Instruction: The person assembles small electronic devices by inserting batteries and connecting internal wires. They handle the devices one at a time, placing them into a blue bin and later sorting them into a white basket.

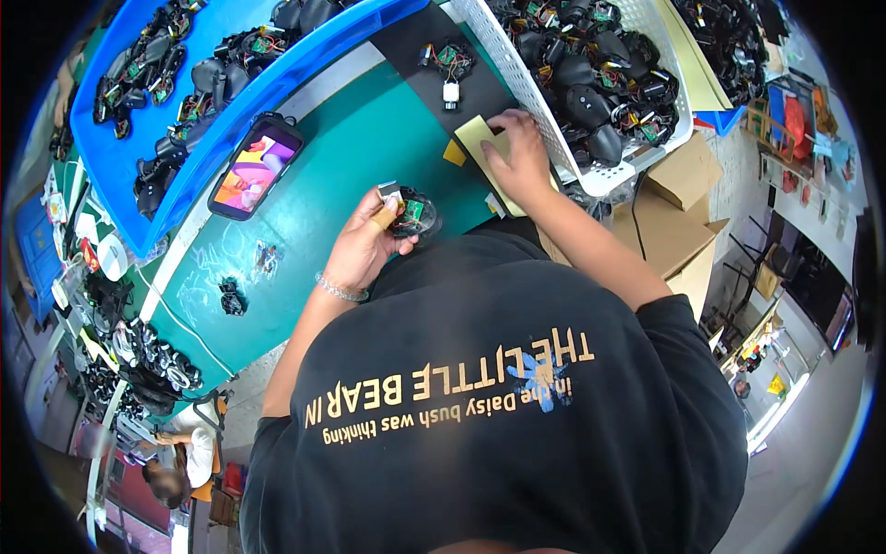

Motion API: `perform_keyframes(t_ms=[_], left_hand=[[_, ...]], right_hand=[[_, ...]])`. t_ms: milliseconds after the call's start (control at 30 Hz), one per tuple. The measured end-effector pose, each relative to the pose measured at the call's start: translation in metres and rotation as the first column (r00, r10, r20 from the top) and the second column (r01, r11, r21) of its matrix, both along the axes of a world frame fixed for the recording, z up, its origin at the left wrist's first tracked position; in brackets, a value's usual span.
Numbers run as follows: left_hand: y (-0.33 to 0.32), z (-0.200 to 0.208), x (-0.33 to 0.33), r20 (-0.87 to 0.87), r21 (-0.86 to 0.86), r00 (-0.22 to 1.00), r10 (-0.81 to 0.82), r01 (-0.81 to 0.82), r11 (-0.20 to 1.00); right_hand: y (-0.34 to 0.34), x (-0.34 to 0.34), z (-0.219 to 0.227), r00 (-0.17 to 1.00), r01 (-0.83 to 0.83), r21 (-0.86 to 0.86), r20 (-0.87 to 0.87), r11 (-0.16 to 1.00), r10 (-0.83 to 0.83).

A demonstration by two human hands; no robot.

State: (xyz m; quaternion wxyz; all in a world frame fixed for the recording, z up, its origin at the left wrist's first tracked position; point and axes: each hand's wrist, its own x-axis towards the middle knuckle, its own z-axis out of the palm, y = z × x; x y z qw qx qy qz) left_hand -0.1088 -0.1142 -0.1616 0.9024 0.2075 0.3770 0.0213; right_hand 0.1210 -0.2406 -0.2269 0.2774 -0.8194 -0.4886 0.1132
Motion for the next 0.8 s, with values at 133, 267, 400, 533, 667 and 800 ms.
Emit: perform_keyframes(t_ms=[133, 267, 400, 533, 667, 800], left_hand=[[0.002, -0.014, -0.006, -0.012, -0.035, 0.999, 0.031, -0.031, 0.999], [0.007, -0.010, -0.012, 0.039, -0.071, 0.994, 0.101, -0.098, 0.993], [0.008, -0.014, -0.019, 0.082, -0.091, 0.982, 0.168, -0.161, 0.983], [0.010, -0.021, -0.031, 0.153, -0.119, 0.968, 0.198, -0.181, 0.976], [0.013, -0.027, -0.045, 0.173, -0.127, 0.952, 0.251, -0.231, 0.964], [0.015, -0.028, -0.053, 0.120, -0.103, 0.942, 0.314, -0.303, 0.948]], right_hand=[[-0.006, -0.001, -0.019, 0.985, 0.016, -0.174, 0.172, 0.985, 0.014], [-0.001, -0.001, -0.023, 0.986, 0.060, -0.259, 0.167, 0.964, -0.017], [0.002, 0.007, -0.020, 0.978, 0.059, -0.313, 0.210, 0.948, 0.008], [0.002, 0.010, -0.014, 0.971, 0.006, -0.320, 0.230, 0.947, 0.071], [0.006, 0.011, -0.015, 0.964, 0.018, -0.305, 0.259, 0.952, 0.064], [0.013, 0.009, -0.015, 0.970, 0.175, -0.337, 0.218, 0.925, -0.104]])
